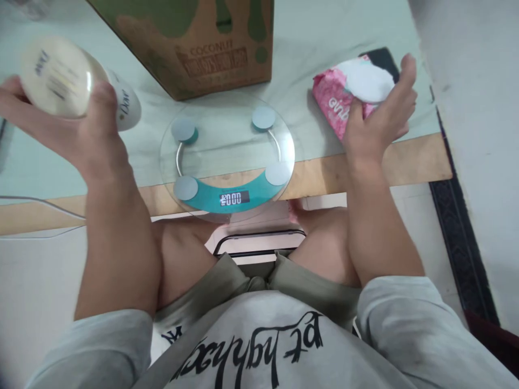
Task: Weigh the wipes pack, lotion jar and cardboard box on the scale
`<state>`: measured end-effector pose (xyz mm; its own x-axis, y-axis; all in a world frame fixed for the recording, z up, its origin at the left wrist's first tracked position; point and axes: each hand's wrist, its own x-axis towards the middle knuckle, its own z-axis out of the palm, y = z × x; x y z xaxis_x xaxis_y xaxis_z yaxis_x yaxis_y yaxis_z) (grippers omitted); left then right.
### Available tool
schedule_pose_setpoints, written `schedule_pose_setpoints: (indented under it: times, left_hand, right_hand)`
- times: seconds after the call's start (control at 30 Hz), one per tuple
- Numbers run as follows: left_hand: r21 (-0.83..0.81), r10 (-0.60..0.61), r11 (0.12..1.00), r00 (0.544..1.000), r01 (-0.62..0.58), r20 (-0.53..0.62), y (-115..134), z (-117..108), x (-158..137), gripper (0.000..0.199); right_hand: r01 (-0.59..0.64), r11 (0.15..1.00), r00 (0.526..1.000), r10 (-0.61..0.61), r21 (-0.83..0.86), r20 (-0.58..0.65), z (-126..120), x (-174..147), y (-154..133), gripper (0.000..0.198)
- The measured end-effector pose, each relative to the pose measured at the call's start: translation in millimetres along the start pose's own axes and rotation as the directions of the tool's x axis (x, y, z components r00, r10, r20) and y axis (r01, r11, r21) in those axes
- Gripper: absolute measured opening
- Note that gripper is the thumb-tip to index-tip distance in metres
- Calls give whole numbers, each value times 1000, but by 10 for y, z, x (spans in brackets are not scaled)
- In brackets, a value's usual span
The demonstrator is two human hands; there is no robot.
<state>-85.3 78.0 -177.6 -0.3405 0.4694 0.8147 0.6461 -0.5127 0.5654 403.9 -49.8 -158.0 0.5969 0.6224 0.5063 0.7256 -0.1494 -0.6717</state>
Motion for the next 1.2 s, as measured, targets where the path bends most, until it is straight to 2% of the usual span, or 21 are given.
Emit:
schedule_pose_setpoints:
  times: [0.03, 0.07, 0.1, 0.13, 0.17, 0.2, 0.23, 0.3, 0.4, 0.5, 0.57, 0.67, 0.77, 0.8, 0.87, 0.9, 0.97, 1.07, 1.2]
  left_hand:
    - [-80, 59, 995, 998, -59, -11, 133, 46, -42, 124]
    - [-149, 95, 984, 995, -93, 6, 288, 87, -99, 125]
    - [-205, 102, 975, 994, -91, 44, 458, 120, -168, 123]
    - [-238, 101, 969, 986, -68, 130, 633, 145, -246, 119]
    - [-259, 104, 965, 963, -37, 250, 803, 162, -328, 115]
    - [-275, 94, 961, 947, -6, 306, 962, 171, -408, 112]
    - [-275, 105, 961, 920, 3, 377, 1103, 173, -481, 107]
    - [-276, 163, 960, 884, -40, 438, 1324, 165, -588, 100]
    - [-282, 216, 956, 841, -79, 497, 1531, 129, -639, 93]
    - [-250, 154, 968, 750, 16, 643, 1689, 77, -630, 79]
    - [-198, 102, 979, 691, 59, 715, 1790, 56, -654, 77]
    - [-142, 59, 987, 663, 72, 746, 1860, 64, -741, 85]
    - [-196, 69, 973, 668, 118, 741, 1678, 101, -736, 94]
    - [-217, 61, 966, 692, 141, 719, 1544, 112, -685, 97]
    - [-215, -7, 958, 770, 187, 638, 1190, 123, -522, 102]
    - [-183, -68, 960, 811, 212, 581, 991, 119, -429, 100]
    - [-90, -208, 955, 853, 283, 479, 612, 92, -279, 81]
    - [46, -370, 923, 849, 382, 377, 231, 16, -258, 79]
    - [138, -466, 883, 804, 449, 369, 95, -95, -477, 76]
  right_hand:
    - [-7, 999, 1000, 7, -33, -17, -13, -39, -47, 87]
    - [50, 998, 998, -51, -35, -32, -27, -85, -109, 91]
    - [161, 987, 987, -161, -19, -27, -38, -136, -180, 92]
    - [297, 955, 955, -296, 12, -12, -42, -188, -252, 88]
    - [426, 903, 904, -427, 57, 11, -35, -238, -318, 80]
    - [520, 846, 849, -527, 113, 39, -14, -284, -374, 72]
    - [566, 807, 810, -582, 167, 68, 23, -325, -413, 66]
    - [566, 788, 785, -605, 243, 133, 132, -389, -438, 63]
    - [514, 805, 786, -580, 295, 212, 305, -442, -373, 64]
    - [475, 820, 797, -555, 320, 237, 383, -439, -281, 63]
    - [448, 824, 802, -542, 346, 251, 378, -411, -247, 63]
    - [391, 842, 813, -505, 373, 289, 343, -369, -246, 60]
    - [321, 875, 843, -439, 362, 312, 355, -365, -255, 54]
    - [293, 887, 855, -410, 356, 318, 377, -369, -247, 50]
    - [222, 914, 878, -338, 339, 338, 443, -372, -207, 39]
    - [178, 929, 888, -294, 325, 353, 481, -367, -178, 31]
    - [96, 952, 899, -207, 289, 385, 548, -346, -120, 23]
    - [26, 971, 900, -126, 236, 417, 600, -304, -82, 30]
    - [27, 985, 882, -104, 170, 461, 568, -304, -147, 37]
